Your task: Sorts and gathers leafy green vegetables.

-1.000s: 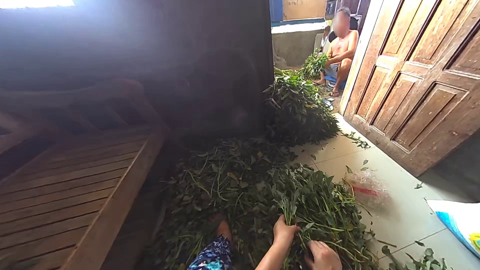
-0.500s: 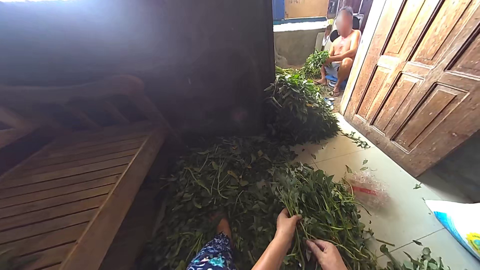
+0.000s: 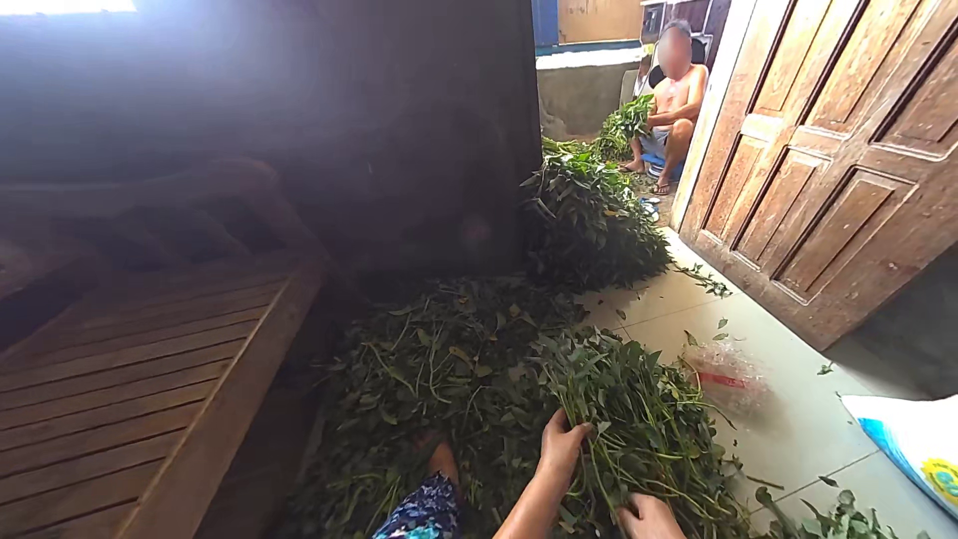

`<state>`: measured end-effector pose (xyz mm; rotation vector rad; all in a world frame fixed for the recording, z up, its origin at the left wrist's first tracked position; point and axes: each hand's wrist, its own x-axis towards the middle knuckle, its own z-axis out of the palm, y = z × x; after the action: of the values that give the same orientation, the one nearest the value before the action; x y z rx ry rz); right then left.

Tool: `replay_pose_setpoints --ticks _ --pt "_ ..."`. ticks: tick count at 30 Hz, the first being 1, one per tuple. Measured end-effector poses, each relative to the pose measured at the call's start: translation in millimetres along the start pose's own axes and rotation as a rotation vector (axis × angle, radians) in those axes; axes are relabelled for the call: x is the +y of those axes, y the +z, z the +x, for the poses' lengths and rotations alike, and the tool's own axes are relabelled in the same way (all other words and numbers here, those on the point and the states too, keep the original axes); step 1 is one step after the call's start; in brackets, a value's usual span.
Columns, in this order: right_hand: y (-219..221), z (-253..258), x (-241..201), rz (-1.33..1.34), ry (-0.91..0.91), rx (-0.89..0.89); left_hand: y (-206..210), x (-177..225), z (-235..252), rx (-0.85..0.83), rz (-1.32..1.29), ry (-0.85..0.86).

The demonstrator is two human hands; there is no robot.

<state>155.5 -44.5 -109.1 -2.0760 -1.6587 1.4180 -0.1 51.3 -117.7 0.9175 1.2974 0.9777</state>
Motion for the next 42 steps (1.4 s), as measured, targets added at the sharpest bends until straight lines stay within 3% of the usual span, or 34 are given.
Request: replay_pose_setpoints --ticks 2,3,6,8,12,15,20,25,30,36,39,42 --pt "-13.4 -9.0 -1.8 -0.233 0.072 -0.072 -1.1 -1.2 -1.5 -0.036 0.015 -0.024" --pt "-20.3 -15.8 -7.0 -0.278 0.049 0.015 -0.6 -1.5 -3.5 -0.057 0.025 -0.036" --pt "-22.5 -12.9 -11.9 -0.153 -0.361 0.448 3.3 0.3 -10.9 -0.119 0.039 -0.059" --pt "-16.4 3.3 -13.3 -0.029 -0.516 0.439 6.6 6.2 -16.2 -0.154 0.019 -0.055" --pt "-4.0 22.4 -15.0 -0.024 -0.599 0.437 3.1 10.7 -15.2 -0.117 -0.005 -0.034" --pt "-8.0 13.6 -16.2 -0.003 -0.486 0.311 3.0 0.3 -11.2 -0.062 0.031 -0.028" --pt "-17.9 2.9 14.3 -0.419 0.007 -0.34 -5.3 2.3 0.2 0.015 -0.04 -0.103" --pt "8.3 26.3 24.5 -0.309 0.042 0.015 -2.1 12.0 -8.1 -0.016 -0.225 -0.224" --pt "33.7 55.0 25.7 -0.303 0.034 0.066 -12.4 30.5 -5.5 0.019 -0.446 -0.255" --pt "-4.4 48.7 46.1 0.163 -0.068 0.053 -49.2 66.4 5.2 0.298 -0.625 -0.03" --pt "-19.7 36.7 44.1 0.371 -0.152 0.085 -53.9 65.8 -3.5 0.303 -0.622 -0.11" --pt "-24.3 28.6 28.4 0.418 -0.222 0.181 -52.6 59.2 -14.1 0.32 -0.448 -0.149"
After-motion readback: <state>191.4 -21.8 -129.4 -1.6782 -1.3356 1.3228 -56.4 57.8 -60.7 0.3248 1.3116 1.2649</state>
